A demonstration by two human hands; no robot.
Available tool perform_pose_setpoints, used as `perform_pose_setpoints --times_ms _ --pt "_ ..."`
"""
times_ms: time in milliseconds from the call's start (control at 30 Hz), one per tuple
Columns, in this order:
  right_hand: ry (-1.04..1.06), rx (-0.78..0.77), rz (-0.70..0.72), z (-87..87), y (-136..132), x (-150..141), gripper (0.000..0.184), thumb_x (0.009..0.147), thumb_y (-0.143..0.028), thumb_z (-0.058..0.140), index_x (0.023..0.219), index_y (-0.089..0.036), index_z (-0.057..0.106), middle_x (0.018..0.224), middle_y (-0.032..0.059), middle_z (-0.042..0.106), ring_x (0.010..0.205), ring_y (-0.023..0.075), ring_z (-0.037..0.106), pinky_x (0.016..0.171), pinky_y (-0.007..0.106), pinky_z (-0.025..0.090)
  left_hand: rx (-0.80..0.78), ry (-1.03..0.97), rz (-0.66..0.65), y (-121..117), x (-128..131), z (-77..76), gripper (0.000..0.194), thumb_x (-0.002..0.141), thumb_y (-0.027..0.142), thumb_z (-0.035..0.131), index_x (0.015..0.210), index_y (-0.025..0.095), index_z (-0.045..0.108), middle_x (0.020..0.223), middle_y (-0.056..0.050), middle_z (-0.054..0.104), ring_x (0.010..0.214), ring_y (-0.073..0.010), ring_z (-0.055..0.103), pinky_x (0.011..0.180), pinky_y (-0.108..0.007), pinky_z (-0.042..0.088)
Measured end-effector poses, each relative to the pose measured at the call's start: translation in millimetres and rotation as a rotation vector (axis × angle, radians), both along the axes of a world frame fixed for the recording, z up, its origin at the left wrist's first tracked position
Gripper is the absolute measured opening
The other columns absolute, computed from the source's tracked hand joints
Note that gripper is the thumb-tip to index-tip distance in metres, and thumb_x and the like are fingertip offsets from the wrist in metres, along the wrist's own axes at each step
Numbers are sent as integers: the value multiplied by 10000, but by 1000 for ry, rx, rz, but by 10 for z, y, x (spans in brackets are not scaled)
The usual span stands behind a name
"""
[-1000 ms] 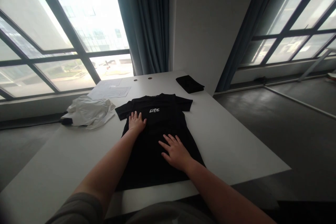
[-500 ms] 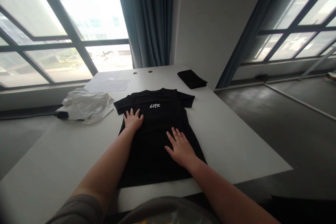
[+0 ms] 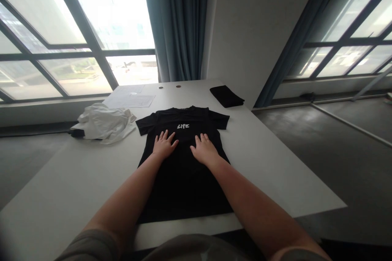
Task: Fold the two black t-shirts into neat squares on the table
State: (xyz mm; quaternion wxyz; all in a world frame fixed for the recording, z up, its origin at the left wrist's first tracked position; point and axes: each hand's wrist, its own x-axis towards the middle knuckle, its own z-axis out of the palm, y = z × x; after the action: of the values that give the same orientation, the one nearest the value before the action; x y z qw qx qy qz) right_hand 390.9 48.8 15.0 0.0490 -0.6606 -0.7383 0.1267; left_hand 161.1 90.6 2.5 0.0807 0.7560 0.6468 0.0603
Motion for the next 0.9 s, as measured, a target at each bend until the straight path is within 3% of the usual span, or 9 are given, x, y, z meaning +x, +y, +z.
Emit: perform_pose_setpoints --times_ms 133,233,333,433,700,900 --pt "13 -30 -14 -10 274 -418 715 1059 -537 315 1671 -169 267 1755 140 135 1612 366 78 1271 557 125 -36 29 23 15 -16 12 792 953 764 384 1634 360 351 1754 -61 183 1618 -339 120 1275 -616 86" --pt "-14 -14 -71 -133 348 -483 665 1069 -520 286 1679 -260 250 1768 92 87 1614 361 57 1271 573 54 -41 35 12 -22 -45 7 809 941 788 381 1637 376 339 1755 -50 179 1618 -348 115 1272 -635 70" --pt "-35 -3 -62 -252 403 -378 667 1066 -551 270 1681 -292 240 1769 79 87 1614 355 73 1273 564 37 -32 44 -30 -116 -62 1 774 962 756 389 1638 383 335 1755 -47 181 1617 -365 102 1267 -649 74" --pt "-42 13 -52 -320 481 -201 664 1070 -555 236 1681 -294 242 1768 70 106 1613 331 103 1276 552 62 -5 46 -153 -252 -38 11 703 994 675 429 1629 385 354 1753 -39 199 1616 -362 114 1275 -632 89" --pt "-70 46 -25 -338 727 302 688 1059 -568 295 1675 -263 273 1762 78 122 1607 335 145 1282 520 99 31 11 -464 -580 116 73 590 1044 488 448 1611 331 400 1721 -31 303 1600 -282 221 1298 -542 167" --pt "-56 103 68 -284 699 426 685 1052 -539 389 1647 -201 354 1741 122 210 1598 328 194 1283 493 142 7 -4 -496 -635 128 103 636 1032 530 464 1624 313 377 1727 -38 283 1606 -304 194 1295 -574 154"
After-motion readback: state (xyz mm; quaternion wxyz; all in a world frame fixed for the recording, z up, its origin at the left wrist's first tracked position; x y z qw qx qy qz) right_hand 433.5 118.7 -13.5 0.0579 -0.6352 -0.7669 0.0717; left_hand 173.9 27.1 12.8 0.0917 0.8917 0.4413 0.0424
